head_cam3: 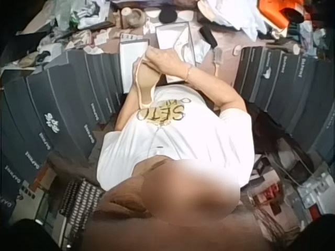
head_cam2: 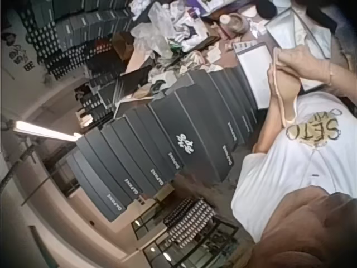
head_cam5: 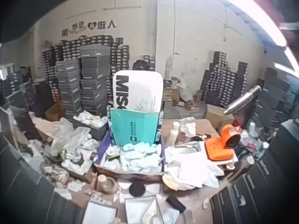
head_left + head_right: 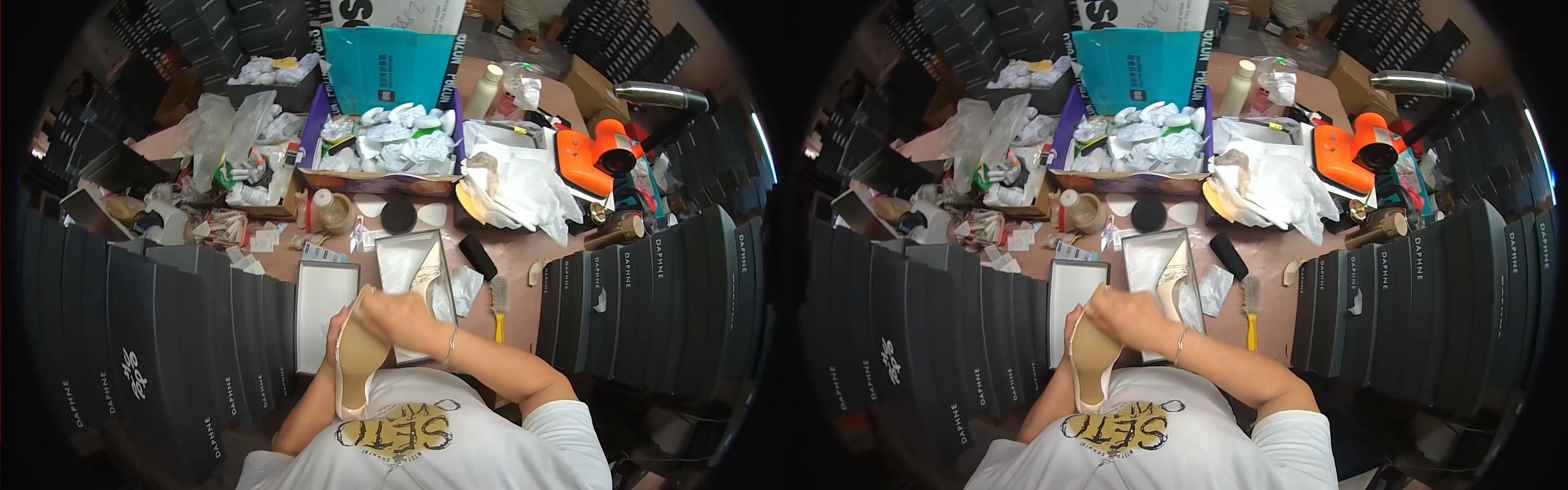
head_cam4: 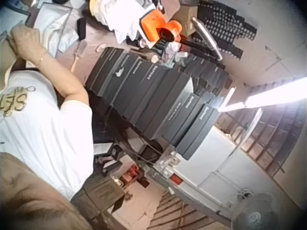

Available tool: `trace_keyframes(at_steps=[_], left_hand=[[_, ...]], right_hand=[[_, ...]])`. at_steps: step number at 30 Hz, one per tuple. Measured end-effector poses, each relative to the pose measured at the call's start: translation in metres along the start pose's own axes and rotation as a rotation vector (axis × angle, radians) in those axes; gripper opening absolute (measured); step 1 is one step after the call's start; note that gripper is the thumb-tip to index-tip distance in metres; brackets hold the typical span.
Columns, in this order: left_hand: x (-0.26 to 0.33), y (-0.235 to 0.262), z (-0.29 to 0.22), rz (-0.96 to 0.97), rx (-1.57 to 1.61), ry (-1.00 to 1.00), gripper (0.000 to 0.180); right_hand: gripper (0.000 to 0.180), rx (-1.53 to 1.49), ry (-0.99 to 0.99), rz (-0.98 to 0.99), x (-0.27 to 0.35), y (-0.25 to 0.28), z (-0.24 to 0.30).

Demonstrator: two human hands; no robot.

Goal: Cleaning high-heeled shoes with a sponge and packing them into a branded box with tissue paper.

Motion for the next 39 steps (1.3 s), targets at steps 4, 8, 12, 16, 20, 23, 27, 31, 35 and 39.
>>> trace_keyframes(at_steps=[4,8,12,16,20,23,27,31,35,39], left_hand=[[-0.002,0.001,-0.001,-0.074,0.022,-0.016,0.059],[0.0,-0.01,-0.005,-0.015,-0.065,-0.022,0.064],[0.005,-0.017,-0.02,-0.04,-0.085,-0.085,0.065],[0.006,-0.012,-0.019,-0.023,-0.027,-0.094,0.065],[0.01,-0.008,-0.018,0.005,-0.02,-0.096,0.064],[0.013,-0.01,-0.019,-0.002,-0.038,-0.106,0.064],[0.007,-0.014,-0.016,-0.024,-0.057,-0.063,0.062],[0.017,-0.02,-0.008,-0.208,0.059,-0.031,0.061],[0.021,0.005,-0.004,-0.15,-0.037,-0.131,0.059],[0.023,-0.007,0.003,-0.118,0.125,-0.037,0.06]], right_hand=[[0.017,0.12,-0.083,-0.036,-0.001,0.01,-0.014],[0.019,-0.056,-0.393,-0.483,-0.005,0.069,-0.115],[0.02,-0.376,-0.631,-0.526,0.021,0.073,-0.118],[0.027,-0.593,-0.752,-0.603,0.056,0.055,-0.133],[0.026,-0.616,-0.759,-0.581,0.069,0.038,-0.129],[0.023,-0.607,-0.764,-0.544,0.055,0.045,-0.099],[0.02,-0.012,-0.037,-0.186,0.001,0.02,0.006],[0.016,0.106,-0.127,-0.027,-0.023,0.016,-0.021],[0.021,0.148,-0.043,-0.001,-0.025,-0.009,0.001],[0.02,0.101,-0.054,-0.046,-0.021,0.0,-0.006]])
Point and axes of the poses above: each hand's wrist, its own x-axis away from the middle knuckle, its own y-axis out of the back of the hand, z = x × y, the point moved 7 cm from there along -x, towards the middle knuckle, and after that the axes turned 12 degrees about -x, right-handed, at the moved point
